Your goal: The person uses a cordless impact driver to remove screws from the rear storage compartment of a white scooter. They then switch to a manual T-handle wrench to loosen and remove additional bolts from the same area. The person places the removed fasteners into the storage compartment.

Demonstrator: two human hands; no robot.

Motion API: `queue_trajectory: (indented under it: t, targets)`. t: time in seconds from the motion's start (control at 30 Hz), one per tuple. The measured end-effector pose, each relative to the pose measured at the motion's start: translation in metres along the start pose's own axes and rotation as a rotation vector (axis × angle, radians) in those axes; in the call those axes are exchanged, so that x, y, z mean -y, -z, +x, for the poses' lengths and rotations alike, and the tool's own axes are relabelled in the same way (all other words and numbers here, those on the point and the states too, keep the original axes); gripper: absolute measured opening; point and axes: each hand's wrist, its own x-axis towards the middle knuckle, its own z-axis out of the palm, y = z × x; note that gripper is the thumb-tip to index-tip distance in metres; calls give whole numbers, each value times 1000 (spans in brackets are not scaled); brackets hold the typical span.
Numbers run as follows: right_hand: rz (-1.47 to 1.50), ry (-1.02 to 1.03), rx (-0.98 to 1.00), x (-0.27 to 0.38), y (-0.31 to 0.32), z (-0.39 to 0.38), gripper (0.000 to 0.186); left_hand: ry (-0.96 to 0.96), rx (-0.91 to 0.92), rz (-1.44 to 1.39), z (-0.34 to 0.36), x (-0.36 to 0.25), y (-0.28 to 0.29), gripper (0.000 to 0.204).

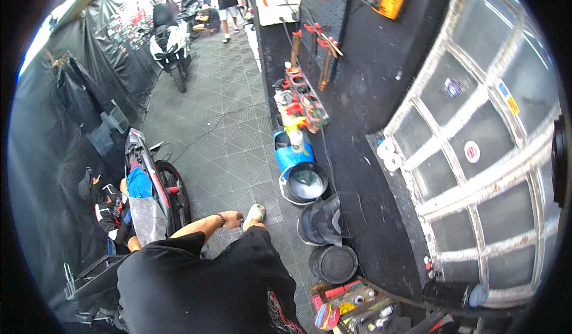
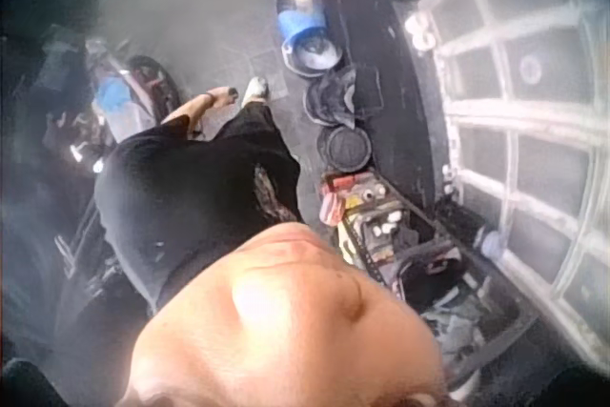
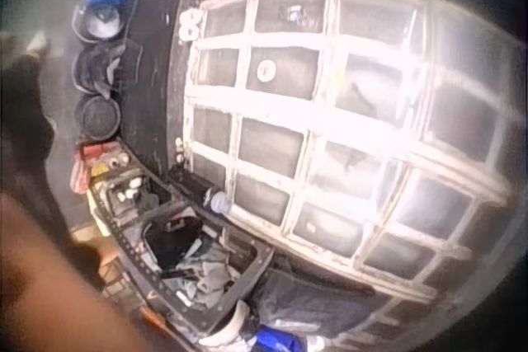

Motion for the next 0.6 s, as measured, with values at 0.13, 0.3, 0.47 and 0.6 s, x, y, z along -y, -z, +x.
queue_trajectory:
  t: [0.13,0.3,0.47,0.6]
  targets:
    - [-65,-33,92,24,-22,39,23,-15,-93,-163,30,-31,60,49]
    - [-68,-116,188,81,-61,93,23,48,-127,-179,68,-4,131,46]
    - [-473,-101,384,79,-89,118,22,43,-105,-126,81,19,206,47]
    - [-341,492,-95,255,-35,139,23,-172,-279,-103,130,57,260,48]
